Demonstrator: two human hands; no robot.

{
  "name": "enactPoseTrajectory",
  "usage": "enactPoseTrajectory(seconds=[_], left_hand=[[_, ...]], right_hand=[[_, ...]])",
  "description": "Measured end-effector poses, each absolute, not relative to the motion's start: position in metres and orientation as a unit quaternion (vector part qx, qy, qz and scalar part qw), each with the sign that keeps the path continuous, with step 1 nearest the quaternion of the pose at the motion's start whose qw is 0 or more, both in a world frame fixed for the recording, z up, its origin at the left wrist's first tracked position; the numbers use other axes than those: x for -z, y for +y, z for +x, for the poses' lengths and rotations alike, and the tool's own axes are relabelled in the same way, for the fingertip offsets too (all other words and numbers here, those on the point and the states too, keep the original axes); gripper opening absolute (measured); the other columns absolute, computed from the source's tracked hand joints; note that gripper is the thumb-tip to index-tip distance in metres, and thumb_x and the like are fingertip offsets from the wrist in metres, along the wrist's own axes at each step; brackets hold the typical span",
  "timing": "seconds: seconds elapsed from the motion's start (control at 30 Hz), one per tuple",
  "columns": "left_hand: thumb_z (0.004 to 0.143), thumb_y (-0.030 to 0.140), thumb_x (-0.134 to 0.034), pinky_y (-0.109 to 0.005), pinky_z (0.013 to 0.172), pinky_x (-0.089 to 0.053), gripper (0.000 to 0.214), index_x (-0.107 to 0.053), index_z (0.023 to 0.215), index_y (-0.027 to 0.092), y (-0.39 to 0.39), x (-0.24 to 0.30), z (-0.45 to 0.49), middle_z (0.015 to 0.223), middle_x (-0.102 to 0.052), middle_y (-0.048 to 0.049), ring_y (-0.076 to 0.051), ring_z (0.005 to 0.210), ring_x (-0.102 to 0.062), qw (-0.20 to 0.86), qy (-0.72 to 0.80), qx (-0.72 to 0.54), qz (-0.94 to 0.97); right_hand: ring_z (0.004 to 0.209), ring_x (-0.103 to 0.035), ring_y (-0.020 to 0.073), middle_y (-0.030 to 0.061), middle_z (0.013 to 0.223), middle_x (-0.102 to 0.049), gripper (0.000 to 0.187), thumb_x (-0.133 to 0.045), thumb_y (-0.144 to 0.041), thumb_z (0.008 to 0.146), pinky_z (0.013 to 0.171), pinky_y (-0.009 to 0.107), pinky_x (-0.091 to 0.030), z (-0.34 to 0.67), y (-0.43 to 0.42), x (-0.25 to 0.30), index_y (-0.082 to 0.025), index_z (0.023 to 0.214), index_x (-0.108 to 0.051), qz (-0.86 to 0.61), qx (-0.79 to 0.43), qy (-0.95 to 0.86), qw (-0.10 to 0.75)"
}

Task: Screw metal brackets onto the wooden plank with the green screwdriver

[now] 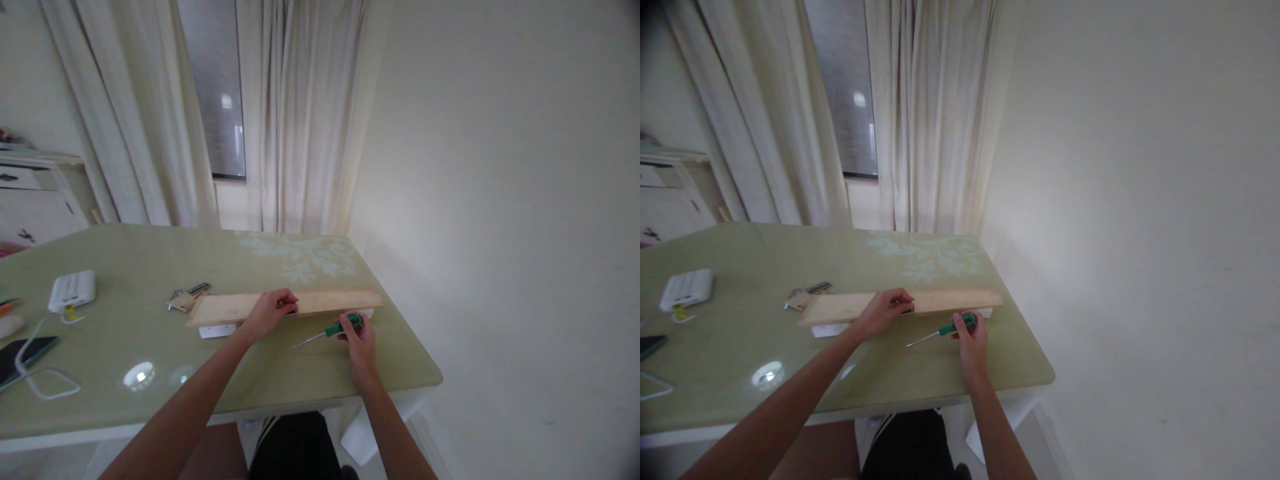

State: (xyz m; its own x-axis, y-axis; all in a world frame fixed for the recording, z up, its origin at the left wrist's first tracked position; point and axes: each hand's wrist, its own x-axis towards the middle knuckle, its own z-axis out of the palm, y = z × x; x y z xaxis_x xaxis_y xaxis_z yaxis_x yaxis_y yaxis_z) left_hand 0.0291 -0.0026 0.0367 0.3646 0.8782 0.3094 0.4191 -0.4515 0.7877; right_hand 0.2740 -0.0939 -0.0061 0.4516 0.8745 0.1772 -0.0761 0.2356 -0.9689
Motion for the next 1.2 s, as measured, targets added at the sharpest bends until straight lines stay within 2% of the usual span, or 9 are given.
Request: enactPoseTrajectory(seconds=[0.17, 0.37, 0.53, 0.63, 0.7, 0.77, 1.0, 1.2], left_hand=[[0.090, 0.038, -0.067, -0.033, 0.082, -0.055, 0.019, -0.078, 0.094, 0.023, -0.002, -0.034, 0.030, 0.092, -0.081, -0.0054, -0.023, 0.088, -0.075, 0.268, 0.424, -0.357, 0.788], [0.091, 0.037, -0.070, -0.035, 0.089, -0.054, 0.018, -0.080, 0.097, 0.023, -0.004, -0.031, 0.027, 0.100, -0.081, -0.0070, -0.024, 0.097, -0.072, 0.200, 0.412, -0.350, 0.817], [0.090, 0.038, -0.074, -0.039, 0.091, -0.053, 0.017, -0.080, 0.099, 0.024, -0.009, -0.024, 0.029, 0.099, -0.081, -0.0064, -0.026, 0.096, -0.072, 0.133, 0.408, -0.358, 0.829], [0.092, 0.039, -0.073, -0.040, 0.092, -0.053, 0.017, -0.079, 0.099, 0.025, -0.012, -0.018, 0.031, 0.099, -0.082, -0.0063, -0.026, 0.099, -0.072, 0.095, 0.401, -0.368, 0.834], [0.095, 0.038, -0.071, -0.040, 0.092, -0.053, 0.018, -0.079, 0.103, 0.025, -0.015, -0.013, 0.032, 0.100, -0.081, -0.0065, -0.026, 0.098, -0.072, 0.071, 0.394, -0.376, 0.835], [0.097, 0.038, -0.067, -0.041, 0.092, -0.052, 0.020, -0.078, 0.108, 0.025, -0.019, -0.008, 0.033, 0.103, -0.081, -0.0079, -0.026, 0.098, -0.073, 0.048, 0.392, -0.388, 0.832], [0.102, 0.037, -0.062, -0.040, 0.090, -0.052, 0.021, -0.076, 0.112, 0.024, -0.024, 0.004, 0.035, 0.100, -0.082, -0.0079, -0.025, 0.097, -0.074, -0.006, 0.374, -0.412, 0.831], [0.103, 0.035, -0.062, -0.039, 0.090, -0.051, 0.021, -0.075, 0.114, 0.022, -0.021, 0.007, 0.035, 0.101, -0.082, -0.0069, -0.025, 0.096, -0.075, -0.022, 0.363, -0.419, 0.832]], right_hand=[[0.083, -0.074, 0.0233, 0.0062, 0.090, -0.077, 0.045, -0.081, -0.060, 0.080, 0.064, 0.032, -0.060, 0.274, -0.093, 0.004, -0.022, 0.097, -0.064, -0.514, -0.344, -0.394, 0.680], [0.079, -0.073, 0.0244, 0.0063, 0.086, -0.075, 0.045, -0.081, -0.059, 0.079, 0.062, 0.035, -0.060, 0.271, -0.097, -0.001, -0.022, 0.095, -0.063, -0.505, -0.313, -0.404, 0.695], [0.081, -0.070, 0.0203, 0.0034, 0.095, -0.070, 0.048, -0.082, -0.053, 0.081, 0.070, 0.032, -0.059, 0.272, -0.085, -0.049, -0.026, 0.114, -0.061, -0.477, -0.212, -0.423, 0.740], [0.071, -0.065, 0.0178, 0.0010, 0.085, -0.066, 0.040, -0.078, -0.052, 0.085, 0.064, 0.029, -0.056, 0.265, -0.062, -0.097, -0.028, 0.115, -0.064, -0.465, -0.125, -0.547, 0.684], [0.069, -0.066, 0.0169, -0.0001, 0.081, -0.066, 0.037, -0.076, -0.053, 0.086, 0.067, 0.028, -0.057, 0.255, -0.044, -0.124, -0.028, 0.112, -0.066, -0.445, -0.110, -0.618, 0.638], [0.065, -0.064, 0.0158, -0.0008, 0.079, -0.067, 0.035, -0.075, -0.054, 0.087, 0.063, 0.026, -0.054, 0.245, -0.028, -0.141, -0.028, 0.108, -0.066, -0.428, -0.108, -0.658, 0.609], [0.062, -0.063, 0.0146, -0.0026, 0.076, -0.066, 0.032, -0.074, -0.051, 0.088, 0.062, 0.024, -0.052, 0.229, -0.009, -0.150, -0.030, 0.111, -0.069, -0.405, -0.079, -0.721, 0.556], [0.061, -0.062, 0.0148, -0.0026, 0.077, -0.066, 0.029, -0.076, -0.046, 0.088, 0.063, 0.025, -0.051, 0.229, -0.008, -0.151, -0.030, 0.111, -0.069, -0.407, -0.076, -0.725, 0.551]])
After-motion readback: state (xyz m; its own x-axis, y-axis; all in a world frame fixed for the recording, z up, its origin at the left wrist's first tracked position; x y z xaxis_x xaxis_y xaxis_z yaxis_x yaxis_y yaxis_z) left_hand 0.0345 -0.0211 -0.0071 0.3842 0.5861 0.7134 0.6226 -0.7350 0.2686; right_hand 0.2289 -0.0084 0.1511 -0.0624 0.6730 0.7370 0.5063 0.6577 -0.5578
